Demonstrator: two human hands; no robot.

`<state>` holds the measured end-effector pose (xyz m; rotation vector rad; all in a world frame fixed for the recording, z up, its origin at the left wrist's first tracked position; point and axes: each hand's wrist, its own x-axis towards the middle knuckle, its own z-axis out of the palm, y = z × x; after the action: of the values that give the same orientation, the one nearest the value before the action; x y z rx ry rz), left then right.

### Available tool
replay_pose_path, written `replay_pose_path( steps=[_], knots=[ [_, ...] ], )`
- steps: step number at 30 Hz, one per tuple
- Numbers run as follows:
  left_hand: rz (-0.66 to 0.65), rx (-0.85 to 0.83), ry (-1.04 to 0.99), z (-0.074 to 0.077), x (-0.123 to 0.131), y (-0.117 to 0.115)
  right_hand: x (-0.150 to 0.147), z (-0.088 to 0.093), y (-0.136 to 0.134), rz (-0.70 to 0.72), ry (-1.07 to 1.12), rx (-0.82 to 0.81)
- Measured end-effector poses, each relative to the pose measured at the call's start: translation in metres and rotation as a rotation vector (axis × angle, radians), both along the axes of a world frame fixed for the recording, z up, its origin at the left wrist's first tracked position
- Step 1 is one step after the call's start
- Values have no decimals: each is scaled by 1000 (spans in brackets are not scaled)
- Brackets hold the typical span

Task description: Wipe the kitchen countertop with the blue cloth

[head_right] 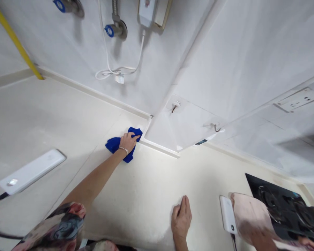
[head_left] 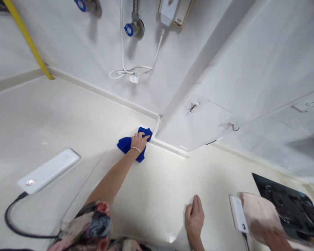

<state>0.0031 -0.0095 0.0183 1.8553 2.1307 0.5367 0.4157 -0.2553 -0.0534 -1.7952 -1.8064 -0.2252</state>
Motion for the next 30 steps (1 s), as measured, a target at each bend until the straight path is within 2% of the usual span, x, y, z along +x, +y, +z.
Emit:
replay_pose_path(
  steps=[6,12,14,17,20,23,26,30],
  knots=[
    [40,23,-67,-1,5,33,8,-5,0,21,-11,-39],
    [234,192,-332,-7,1,37,9,-8,0,9,-2,-22],
    [170,269,-425,-12,-1,33,7,-8,0,16,-6,-13],
    [-14,314,-506,-19,3,27,5,-7,0,6,-3,-4],
    [-46,290,-523,-21,11,26,3,-7,-1,-19,-3,-10],
    [9,221,-477,-13,16,35,3,-6,-2,-15,-13,-17],
    [38,109,-357,5,18,54,5,-6,-1,-7,0,-17],
    [8,-8,-181,29,18,85,11,-6,1,28,36,-33]
  ],
)
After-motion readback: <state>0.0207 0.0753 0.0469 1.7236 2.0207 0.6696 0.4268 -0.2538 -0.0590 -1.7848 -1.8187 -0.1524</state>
